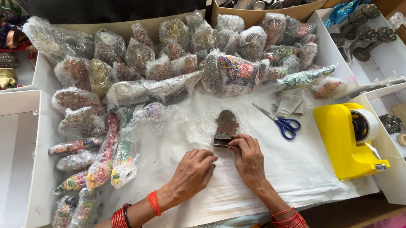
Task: The person wraps a small decorative figurine in bubble wrap using both hands. They then place the wrapped item into a white box alongside other wrapped items. The person also handles a colorful wrapped object and a small dark figurine during the process.
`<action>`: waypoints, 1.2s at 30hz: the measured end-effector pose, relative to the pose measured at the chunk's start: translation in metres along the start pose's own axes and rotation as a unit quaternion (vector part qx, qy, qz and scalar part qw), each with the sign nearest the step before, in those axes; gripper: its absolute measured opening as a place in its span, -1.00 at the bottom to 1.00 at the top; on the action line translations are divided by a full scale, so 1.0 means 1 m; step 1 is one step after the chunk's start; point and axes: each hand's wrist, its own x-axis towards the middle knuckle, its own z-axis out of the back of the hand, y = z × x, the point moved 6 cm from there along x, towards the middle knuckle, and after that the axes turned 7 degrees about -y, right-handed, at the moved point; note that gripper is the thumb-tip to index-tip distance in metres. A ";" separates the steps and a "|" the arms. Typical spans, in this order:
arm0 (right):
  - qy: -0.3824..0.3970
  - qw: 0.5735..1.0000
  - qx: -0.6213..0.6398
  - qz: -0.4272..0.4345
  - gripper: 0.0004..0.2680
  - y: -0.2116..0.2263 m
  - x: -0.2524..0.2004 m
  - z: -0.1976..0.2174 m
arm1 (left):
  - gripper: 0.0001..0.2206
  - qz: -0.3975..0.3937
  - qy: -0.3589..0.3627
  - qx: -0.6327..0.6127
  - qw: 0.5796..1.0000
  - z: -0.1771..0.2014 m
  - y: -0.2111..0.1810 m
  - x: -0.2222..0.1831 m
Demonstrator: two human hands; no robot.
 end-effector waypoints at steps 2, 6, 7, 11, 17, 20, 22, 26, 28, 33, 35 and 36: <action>0.004 1.000 -0.012 0.001 -0.88 0.002 0.003 0.000 | -0.80 0.021 -0.002 -0.019 1.000 0.005 0.004 -0.002; 0.022 0.999 0.003 -0.034 -0.90 0.001 0.010 0.000 | -0.79 0.125 0.014 -0.094 0.988 0.007 0.020 -0.006; 0.030 0.999 0.004 -0.036 -0.90 0.000 0.011 -0.001 | -0.78 0.184 0.032 -0.125 0.974 0.005 0.028 -0.008; 0.036 0.999 -0.024 0.000 -0.89 0.010 0.009 -0.006 | -0.64 0.227 0.029 -0.005 0.973 0.013 0.042 0.004; 0.029 0.995 -0.086 0.043 -0.89 0.015 0.008 -0.011 | -0.62 0.009 -0.071 0.186 0.980 0.010 0.042 0.010; 0.054 0.994 -0.088 0.033 -0.89 0.011 0.010 -0.016 | -0.82 0.038 -0.047 0.172 0.983 -0.008 0.061 0.002; 0.073 0.990 -0.106 0.050 -0.89 0.013 0.010 -0.024 | -0.89 0.045 -0.025 0.162 0.985 -0.016 0.068 -0.001; 0.074 0.986 -0.127 0.078 -0.89 0.021 0.010 -0.024 | -0.87 0.027 -0.038 0.159 0.986 0.002 0.056 0.001; 0.069 0.985 -0.134 0.085 -0.89 0.019 0.010 -0.021 | -0.91 0.050 -0.057 0.100 0.992 0.007 0.058 0.001; 0.092 0.990 -0.094 0.048 -0.85 0.024 0.024 -0.008 | -0.90 0.061 -0.050 0.088 0.993 0.005 0.058 0.000; 0.109 0.991 -0.075 0.037 -0.81 0.024 0.029 -0.006 | -0.91 0.074 -0.035 0.092 0.992 0.005 0.057 0.002; 0.115 0.991 -0.063 0.040 -0.79 0.021 0.029 -0.007 | -0.88 0.085 -0.038 0.064 0.994 0.008 0.055 0.005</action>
